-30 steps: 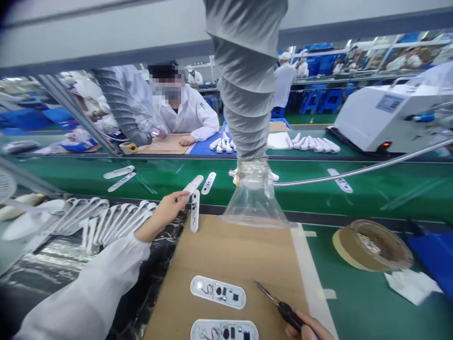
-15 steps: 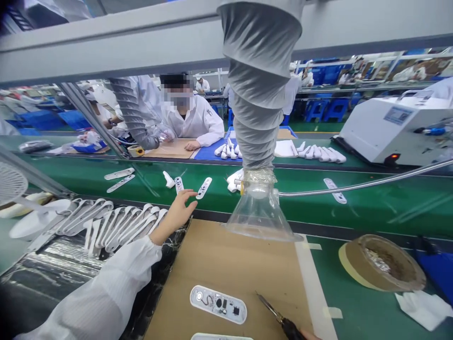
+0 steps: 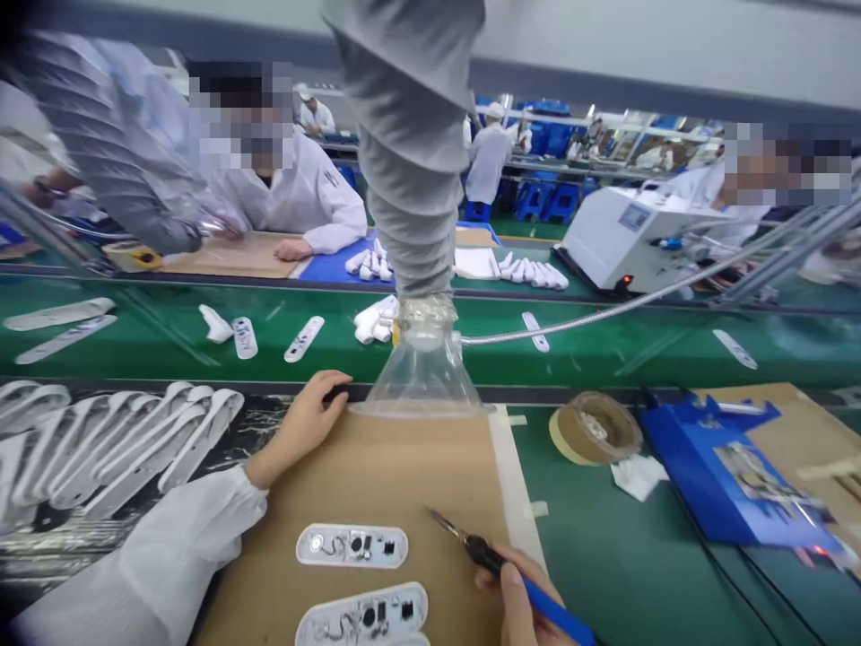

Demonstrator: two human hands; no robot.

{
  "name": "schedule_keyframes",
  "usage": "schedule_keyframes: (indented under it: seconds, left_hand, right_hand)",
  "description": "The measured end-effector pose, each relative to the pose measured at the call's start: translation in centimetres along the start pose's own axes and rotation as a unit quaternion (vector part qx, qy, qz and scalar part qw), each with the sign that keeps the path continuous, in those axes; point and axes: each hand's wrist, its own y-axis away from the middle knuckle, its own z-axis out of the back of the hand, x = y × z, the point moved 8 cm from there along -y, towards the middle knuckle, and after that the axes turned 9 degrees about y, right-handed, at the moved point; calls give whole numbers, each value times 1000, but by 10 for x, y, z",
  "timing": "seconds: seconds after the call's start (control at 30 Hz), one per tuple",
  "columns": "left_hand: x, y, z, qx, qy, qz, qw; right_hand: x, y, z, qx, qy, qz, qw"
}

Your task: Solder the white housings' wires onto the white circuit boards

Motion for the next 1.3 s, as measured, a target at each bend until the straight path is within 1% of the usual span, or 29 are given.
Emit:
schedule_keyframes:
  seconds: [0.07, 0.1, 0.13, 0.23, 0.3, 0.4, 0.47, 0.53, 0.6, 0.63, 0.7, 0.77, 0.87, 1.0, 1.1, 1.13, 1.17, 1.2, 1.27, 1.3]
  left_hand:
    - [-8, 8, -1, 27, 6, 1, 1000]
    - [-14, 14, -4, 49, 6, -3, 999]
    - [-23, 21, -8, 84, 2, -15, 996]
    - [-55, 55, -21, 202, 10, -60, 977]
    - [-76, 81, -25, 248, 20, -83, 965]
    - [-101, 118, -27, 282, 5, -99, 954]
    - [-110, 142, -32, 303, -35, -108, 946]
    - [-118, 166, -39, 318, -76, -138, 935]
    - [-123, 187, -48, 325, -108, -174, 923]
    - [-123, 195, -53, 325, -123, -181, 920]
    - [-120, 205, -59, 321, -147, -176, 919]
    - [-117, 208, -63, 325, -155, -162, 919]
    - [-118, 206, -63, 338, -139, -156, 917]
    - [-123, 201, -58, 367, -111, -146, 912]
    - [-127, 194, -50, 380, -98, -153, 907]
    - [-125, 188, -44, 370, -100, -157, 910]
    - [-120, 178, -35, 348, -108, -157, 918]
    - [-111, 164, -22, 314, -123, -153, 929]
    - [-86, 130, 17, 213, -177, -129, 952]
    - [-72, 113, 39, 163, -212, -123, 956]
  right_hand:
    - [3, 1, 2, 3, 13, -4, 1000]
    - [3, 2, 2, 10, 18, -10, 1000]
    - [3, 3, 2, 12, 12, -12, 1000]
    - [2, 5, 3, 19, -12, -21, 1000]
    - [2, 6, 2, 23, -20, -22, 999]
    - [2, 6, 2, 29, -30, -21, 999]
    - [2, 6, 2, 32, -34, -19, 999]
    - [3, 6, 1, 32, -32, -18, 999]
    - [4, 6, 1, 30, -29, -19, 999]
    - [4, 5, 1, 30, -28, -21, 999]
    - [4, 5, 1, 29, -28, -23, 999]
    - [5, 4, 1, 29, -32, -26, 999]
    - [5, 4, 2, 26, -38, -34, 998]
    - [4, 9, 8, 0, -38, -53, 998]
    - [-6, 10, 12, -13, -41, -75, 996]
    - [-12, 8, 13, -12, -45, -80, 996]
    - [-17, 5, 12, -8, -57, -76, 995]
    - [-22, 2, 14, -13, -74, -64, 995]
    - [-33, -5, 11, 10, -92, -57, 994]
    - [-38, -7, 10, 14, -96, -57, 994]
